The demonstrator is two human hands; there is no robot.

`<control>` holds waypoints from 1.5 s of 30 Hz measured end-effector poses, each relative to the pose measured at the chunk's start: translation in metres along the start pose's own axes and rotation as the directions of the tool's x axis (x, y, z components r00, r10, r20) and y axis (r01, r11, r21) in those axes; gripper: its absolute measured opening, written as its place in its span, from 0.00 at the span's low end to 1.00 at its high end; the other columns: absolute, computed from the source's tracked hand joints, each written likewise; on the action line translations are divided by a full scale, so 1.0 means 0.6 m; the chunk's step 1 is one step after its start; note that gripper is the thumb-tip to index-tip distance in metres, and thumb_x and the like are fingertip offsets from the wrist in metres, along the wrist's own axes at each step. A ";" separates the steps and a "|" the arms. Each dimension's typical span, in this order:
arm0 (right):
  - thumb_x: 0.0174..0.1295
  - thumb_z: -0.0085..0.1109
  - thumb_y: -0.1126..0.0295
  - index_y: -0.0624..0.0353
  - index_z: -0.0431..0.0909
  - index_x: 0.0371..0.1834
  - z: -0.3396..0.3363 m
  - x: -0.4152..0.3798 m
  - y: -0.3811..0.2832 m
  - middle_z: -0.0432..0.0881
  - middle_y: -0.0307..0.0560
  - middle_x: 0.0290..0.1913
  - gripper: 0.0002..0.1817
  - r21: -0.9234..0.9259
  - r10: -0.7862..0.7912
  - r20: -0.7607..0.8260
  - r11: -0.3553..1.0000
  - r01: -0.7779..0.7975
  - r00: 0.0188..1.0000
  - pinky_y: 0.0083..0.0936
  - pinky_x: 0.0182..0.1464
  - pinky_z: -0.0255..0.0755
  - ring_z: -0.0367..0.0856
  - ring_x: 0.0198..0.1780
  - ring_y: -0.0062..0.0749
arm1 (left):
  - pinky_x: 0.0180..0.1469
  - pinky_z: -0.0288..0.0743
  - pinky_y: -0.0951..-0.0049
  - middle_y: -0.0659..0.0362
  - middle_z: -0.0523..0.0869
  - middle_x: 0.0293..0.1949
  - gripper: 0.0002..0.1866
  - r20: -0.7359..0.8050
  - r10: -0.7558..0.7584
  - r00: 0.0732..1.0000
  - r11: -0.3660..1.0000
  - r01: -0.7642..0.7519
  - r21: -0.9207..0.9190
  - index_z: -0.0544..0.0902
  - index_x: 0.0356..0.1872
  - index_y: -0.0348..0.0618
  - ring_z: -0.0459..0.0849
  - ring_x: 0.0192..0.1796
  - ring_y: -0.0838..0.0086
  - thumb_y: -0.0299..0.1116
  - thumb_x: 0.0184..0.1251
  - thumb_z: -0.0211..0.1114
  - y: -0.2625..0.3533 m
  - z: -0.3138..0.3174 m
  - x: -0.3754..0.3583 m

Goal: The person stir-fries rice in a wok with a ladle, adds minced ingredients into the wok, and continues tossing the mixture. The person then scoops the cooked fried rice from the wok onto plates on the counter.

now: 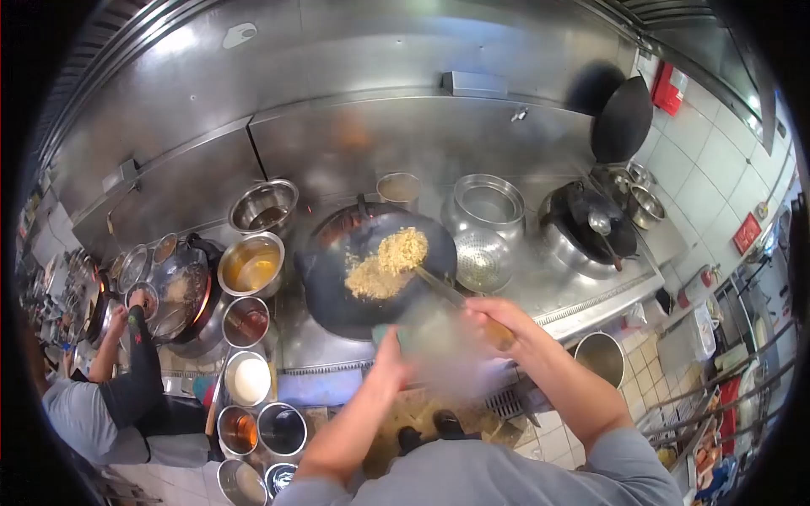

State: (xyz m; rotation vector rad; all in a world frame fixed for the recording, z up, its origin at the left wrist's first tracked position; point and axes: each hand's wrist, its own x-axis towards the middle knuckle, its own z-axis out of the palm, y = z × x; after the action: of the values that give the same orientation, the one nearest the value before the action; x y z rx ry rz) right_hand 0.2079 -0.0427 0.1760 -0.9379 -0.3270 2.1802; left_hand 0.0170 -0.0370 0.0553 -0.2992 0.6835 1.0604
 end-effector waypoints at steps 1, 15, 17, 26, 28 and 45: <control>0.69 0.48 0.70 0.57 0.64 0.34 -0.005 -0.004 -0.013 0.71 0.37 0.29 0.06 -0.009 0.008 0.008 1.000 -0.007 1.000 0.16 0.25 0.66 0.70 0.24 0.15 | 0.36 0.77 0.66 0.62 0.79 0.32 0.06 0.008 0.012 1.000 1.000 -0.012 0.025 0.76 0.37 0.50 0.78 0.33 0.71 0.38 0.67 0.56 -0.010 -0.002 -0.022; 0.68 0.49 0.69 0.58 0.66 0.33 -0.035 -0.003 -0.034 0.71 0.36 0.29 0.07 0.208 0.299 0.160 0.921 -0.328 0.941 0.14 0.26 0.68 0.72 0.25 0.13 | 0.50 0.73 0.57 0.56 0.77 0.45 0.23 -0.118 0.509 0.853 0.760 -0.381 0.526 0.70 0.54 0.43 0.78 0.48 0.65 0.27 0.55 0.61 -0.015 -0.248 0.142; 0.68 0.50 0.68 0.59 0.67 0.33 -0.041 0.004 -0.028 0.71 0.35 0.29 0.08 0.236 0.278 0.190 0.918 -0.319 0.941 0.14 0.26 0.68 0.72 0.26 0.13 | 0.56 0.68 0.49 0.53 0.77 0.50 0.22 -0.121 0.417 0.901 0.800 -0.301 0.518 0.70 0.59 0.47 0.76 0.54 0.61 0.35 0.63 0.58 -0.005 -0.188 0.098; 0.69 0.47 0.71 0.59 0.65 0.31 0.050 -0.015 -0.024 0.70 0.37 0.26 0.08 0.097 0.038 0.076 0.994 -0.045 0.996 0.17 0.25 0.66 0.71 0.24 0.18 | 0.50 0.69 0.55 0.52 0.75 0.47 0.18 -0.151 -0.142 0.978 0.943 0.180 0.279 0.73 0.48 0.42 0.74 0.48 0.60 0.45 0.68 0.51 0.014 0.002 -0.022; 0.69 0.48 0.71 0.56 0.66 0.32 -0.030 -0.004 -0.017 0.70 0.38 0.28 0.06 0.029 0.017 0.178 0.999 -0.023 0.984 0.17 0.24 0.65 0.71 0.25 0.18 | 0.35 0.76 0.67 0.61 0.78 0.31 0.07 -0.110 0.038 0.993 0.984 -0.019 0.174 0.76 0.34 0.49 0.76 0.34 0.69 0.38 0.62 0.60 -0.001 -0.041 0.010; 0.69 0.48 0.71 0.54 0.65 0.36 -0.068 0.034 0.005 0.71 0.38 0.30 0.04 0.097 0.206 0.148 0.970 -0.221 0.967 0.17 0.25 0.67 0.71 0.25 0.15 | 0.32 0.74 0.64 0.59 0.79 0.29 0.05 -0.144 0.303 0.942 0.922 -0.251 0.296 0.74 0.36 0.48 0.78 0.32 0.69 0.32 0.59 0.59 0.020 -0.115 0.035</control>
State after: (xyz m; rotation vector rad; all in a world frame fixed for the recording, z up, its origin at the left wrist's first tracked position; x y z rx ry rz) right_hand 0.2257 -0.0322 0.1354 -0.7933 -0.1708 2.4400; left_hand -0.0124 -0.0536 -0.0093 -0.0609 1.0556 1.1998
